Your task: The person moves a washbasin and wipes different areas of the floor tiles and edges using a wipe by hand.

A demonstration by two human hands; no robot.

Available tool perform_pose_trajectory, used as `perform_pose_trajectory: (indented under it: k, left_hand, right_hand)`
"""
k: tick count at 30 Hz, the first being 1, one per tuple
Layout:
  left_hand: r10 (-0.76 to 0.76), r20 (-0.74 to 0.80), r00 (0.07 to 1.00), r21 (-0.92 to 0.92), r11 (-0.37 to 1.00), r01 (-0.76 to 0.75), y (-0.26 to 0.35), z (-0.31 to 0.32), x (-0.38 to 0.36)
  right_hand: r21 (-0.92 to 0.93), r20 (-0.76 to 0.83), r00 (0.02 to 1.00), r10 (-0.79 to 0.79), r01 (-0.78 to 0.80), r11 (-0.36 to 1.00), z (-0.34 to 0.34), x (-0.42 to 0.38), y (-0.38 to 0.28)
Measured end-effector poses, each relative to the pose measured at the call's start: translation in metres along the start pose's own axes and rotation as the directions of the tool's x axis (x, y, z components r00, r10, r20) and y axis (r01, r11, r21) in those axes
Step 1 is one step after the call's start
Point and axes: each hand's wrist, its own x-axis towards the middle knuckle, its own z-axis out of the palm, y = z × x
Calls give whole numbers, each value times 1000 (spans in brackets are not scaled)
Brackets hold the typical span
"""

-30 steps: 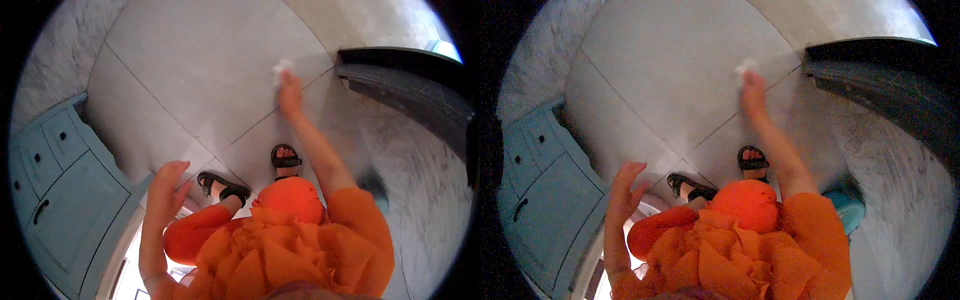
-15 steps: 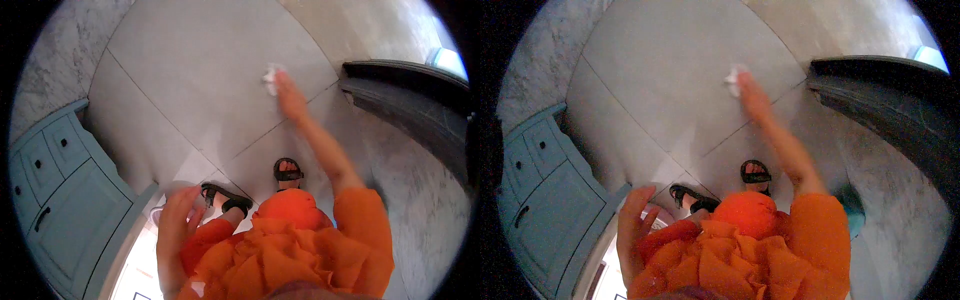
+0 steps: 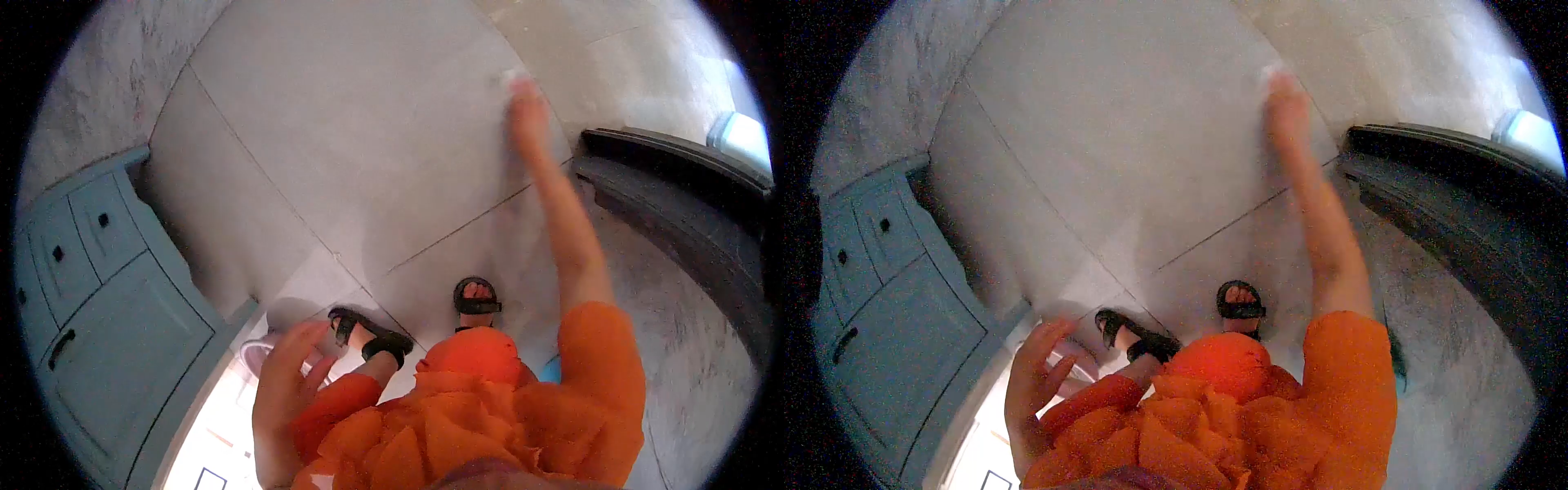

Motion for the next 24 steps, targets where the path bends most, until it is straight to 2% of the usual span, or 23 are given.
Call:
perform_pose_trajectory:
  k: [2,3,5,6,7,9,12,13,14,15,16,17,18,19,20,21,22,23,24]
  left_hand:
    - [-29,-36,999,98,995,33,-13,5,-9]
    - [-60,-54,997,51,997,63,-14,7,-9]
    - [-94,-56,994,72,993,98,-19,7,-19]
    - [-108,-59,992,84,990,113,-22,10,-25]
    - [-112,-78,991,107,987,120,-30,14,-29]
    - [-105,-154,982,180,975,133,-19,20,-34]
    - [-102,-168,981,252,957,143,-15,24,-53]
    - [-96,-152,984,247,960,131,-20,26,-58]
    - [-88,-143,986,238,964,121,-23,31,-70]
    - [-75,-169,983,234,966,114,-27,42,-77]
    - [-55,-200,978,232,967,101,-37,59,-83]
    - [-35,-219,975,228,970,86,-50,65,-85]
    - [-13,-230,973,221,973,66,-60,64,-87]
    - [-63,-187,980,188,977,98,-59,58,-83]
    - [-35,-190,981,183,981,71,-64,60,-76]
    - [-16,-195,981,184,981,52,-70,71,-68]
    - [7,-202,979,173,984,28,-75,79,-65]
    - [18,-165,986,91,996,-3,-78,83,-63]
    - [15,-131,991,58,998,-8,-74,84,-62]
  right_hand:
    - [-250,-86,975,207,-222,942,-5,33,22]
    - [-145,-106,983,153,-168,975,4,33,7]
    - [63,-156,987,44,-35,997,27,24,-56]
    - [60,-13,996,-84,85,995,31,2,-103]
    - [275,5,982,-187,178,945,27,-22,-151]
    - [379,208,943,-259,167,910,81,-87,-218]
    - [329,211,807,-552,473,817,86,-115,-240]
    - [431,376,829,-414,239,870,64,-99,-232]
    - [479,542,789,-288,-9,878,21,-73,-213]
    - [610,629,777,-26,-473,636,-7,-47,-191]
    - [691,305,942,-140,-118,713,44,-41,-111]
    - [225,-136,944,-299,324,919,34,-24,-63]
    - [163,-129,981,-143,163,973,19,-15,-36]
    - [101,-119,993,17,-5,995,5,-6,-9]
    - [-241,-265,960,-94,28,970,-22,-5,-11]
    - [12,-168,982,81,-80,997,-20,-14,-29]
    - [237,-28,976,218,-206,950,-13,-25,-57]
    - [114,-87,996,26,-16,993,18,-47,-85]
    - [-27,-144,975,-168,166,986,47,-69,-114]
